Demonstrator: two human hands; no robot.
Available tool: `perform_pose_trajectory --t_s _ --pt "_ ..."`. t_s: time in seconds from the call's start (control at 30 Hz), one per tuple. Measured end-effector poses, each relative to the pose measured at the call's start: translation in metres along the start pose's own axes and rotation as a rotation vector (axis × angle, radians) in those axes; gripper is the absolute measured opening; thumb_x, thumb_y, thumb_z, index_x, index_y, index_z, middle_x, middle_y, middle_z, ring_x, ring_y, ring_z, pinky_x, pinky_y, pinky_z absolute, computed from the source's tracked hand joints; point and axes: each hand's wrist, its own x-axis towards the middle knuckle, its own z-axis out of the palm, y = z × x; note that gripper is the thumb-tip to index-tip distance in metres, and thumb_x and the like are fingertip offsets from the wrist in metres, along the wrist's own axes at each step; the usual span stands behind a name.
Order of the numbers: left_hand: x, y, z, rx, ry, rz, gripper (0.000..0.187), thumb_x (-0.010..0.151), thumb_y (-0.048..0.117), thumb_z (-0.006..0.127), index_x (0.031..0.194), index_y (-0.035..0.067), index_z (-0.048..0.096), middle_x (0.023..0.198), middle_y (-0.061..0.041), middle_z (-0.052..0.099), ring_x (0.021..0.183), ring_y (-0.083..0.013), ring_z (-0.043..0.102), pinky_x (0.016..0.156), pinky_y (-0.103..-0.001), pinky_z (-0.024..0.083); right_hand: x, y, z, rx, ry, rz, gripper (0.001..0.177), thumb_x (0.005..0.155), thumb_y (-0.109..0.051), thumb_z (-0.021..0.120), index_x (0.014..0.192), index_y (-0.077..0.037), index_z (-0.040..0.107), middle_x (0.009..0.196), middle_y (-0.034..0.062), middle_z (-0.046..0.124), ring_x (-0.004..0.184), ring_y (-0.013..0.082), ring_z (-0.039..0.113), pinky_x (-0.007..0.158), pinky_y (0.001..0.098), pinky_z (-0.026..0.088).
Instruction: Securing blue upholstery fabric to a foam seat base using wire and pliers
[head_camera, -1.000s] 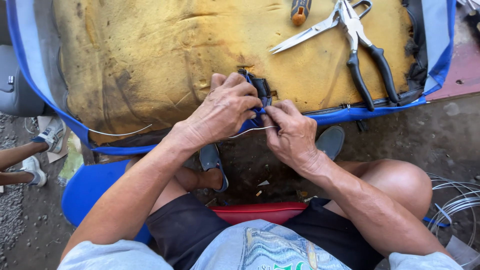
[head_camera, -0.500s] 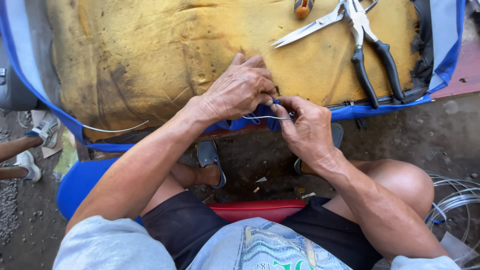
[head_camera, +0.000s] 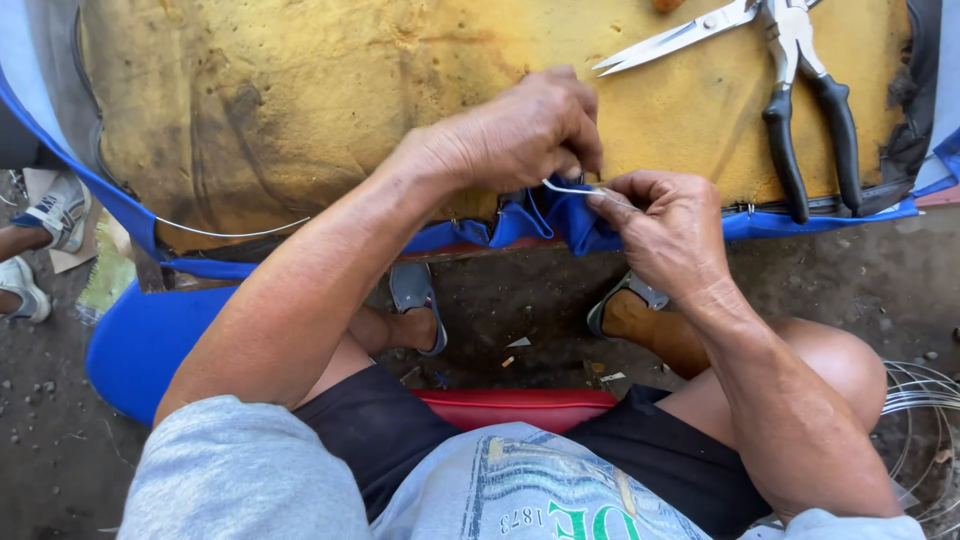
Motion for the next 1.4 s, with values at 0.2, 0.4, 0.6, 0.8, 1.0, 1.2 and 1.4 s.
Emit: perform_pose_trajectory --t_s 0.2,0.4,0.6,0.8,1.0,1.2,1.4 --pt "0.004 0.01 0.006 0.159 -0.127 -0.148 0.05 0.076 0.075 0.077 0.083 0.025 0.08 0.087 0.001 0.056 0.092 -0.0255 0.044 0.076 -0.046 0.036 -0.001 -0.002 -0.005 -0.074 0.004 -0.05 0.017 0.093 -0.028 0.079 0.092 -0.011 0.083 0.07 -0.0056 0.07 0.066 -0.0002 0.045 0.054 0.0237 0.038" --pt "-0.003 0.026 0.009 0.148 0.059 -0.073 0.008 0.076 0.023 0.072 0.073 0.023 0.079 0.085 0.005 0.055 0.091 -0.0255 0.047 0.075 -0.046 0.031 -0.003 0.002 -0.011 -0.058 -0.034 -0.046 0.02 0.094 -0.029 0.077 0.084 -0.012 0.079 0.066 -0.013 0.041 0.064 0.0027 0.033 0.053 0.0244 0.026" --pt "-0.005 0.025 0.011 0.168 0.035 -0.1 0.011 0.082 0.033 0.075 0.078 0.025 0.081 0.088 0.006 0.055 0.095 -0.0253 0.047 0.078 -0.047 0.031 0.002 -0.002 -0.015 -0.119 -0.11 -0.055 0.016 0.098 -0.024 0.074 0.091 -0.011 0.08 0.069 -0.0103 0.056 0.069 0.0019 0.042 0.058 0.0234 0.035" --pt "-0.008 0.03 -0.008 -0.037 -0.047 -0.063 0.008 0.076 0.026 0.079 0.078 0.018 0.082 0.085 0.002 0.058 0.092 -0.0227 0.048 0.084 -0.047 0.029 -0.014 -0.003 0.002 -0.156 0.01 -0.226 0.034 0.083 -0.038 0.088 0.099 -0.009 0.08 0.088 -0.0004 0.079 0.077 0.0033 0.063 0.07 0.0242 0.051" --pt "-0.005 0.029 -0.017 -0.052 -0.118 -0.086 0.012 0.06 0.017 0.083 0.06 0.022 0.072 0.083 0.007 0.058 0.096 -0.0199 0.051 0.09 -0.045 0.031 -0.027 0.015 0.021 -0.307 0.25 -0.641 0.043 0.09 -0.046 0.08 0.09 -0.005 0.064 0.084 0.006 0.065 0.074 0.0221 0.064 0.068 0.0374 0.048" --pt "-0.012 0.048 -0.012 0.318 -0.092 0.001 0.043 0.085 0.057 0.071 0.062 0.02 0.068 0.083 0.0 0.059 0.093 -0.03 0.048 0.08 -0.049 0.035 -0.026 0.014 0.024 -0.327 0.258 -0.633 0.027 0.094 -0.035 0.08 0.089 -0.01 0.069 0.083 0.0029 0.066 0.072 0.02 0.066 0.063 0.0363 0.048" --pt "-0.031 0.052 -0.004 0.522 0.039 0.001 0.02 0.087 0.035 0.069 0.072 0.023 0.073 0.083 0.001 0.057 0.095 -0.0284 0.049 0.086 -0.047 0.037 -0.018 -0.002 -0.001 -0.156 -0.011 -0.573 0.037 0.092 -0.032 0.078 0.114 -0.003 0.072 0.097 0.0091 0.074 0.07 0.0183 0.065 0.066 0.0326 0.05"
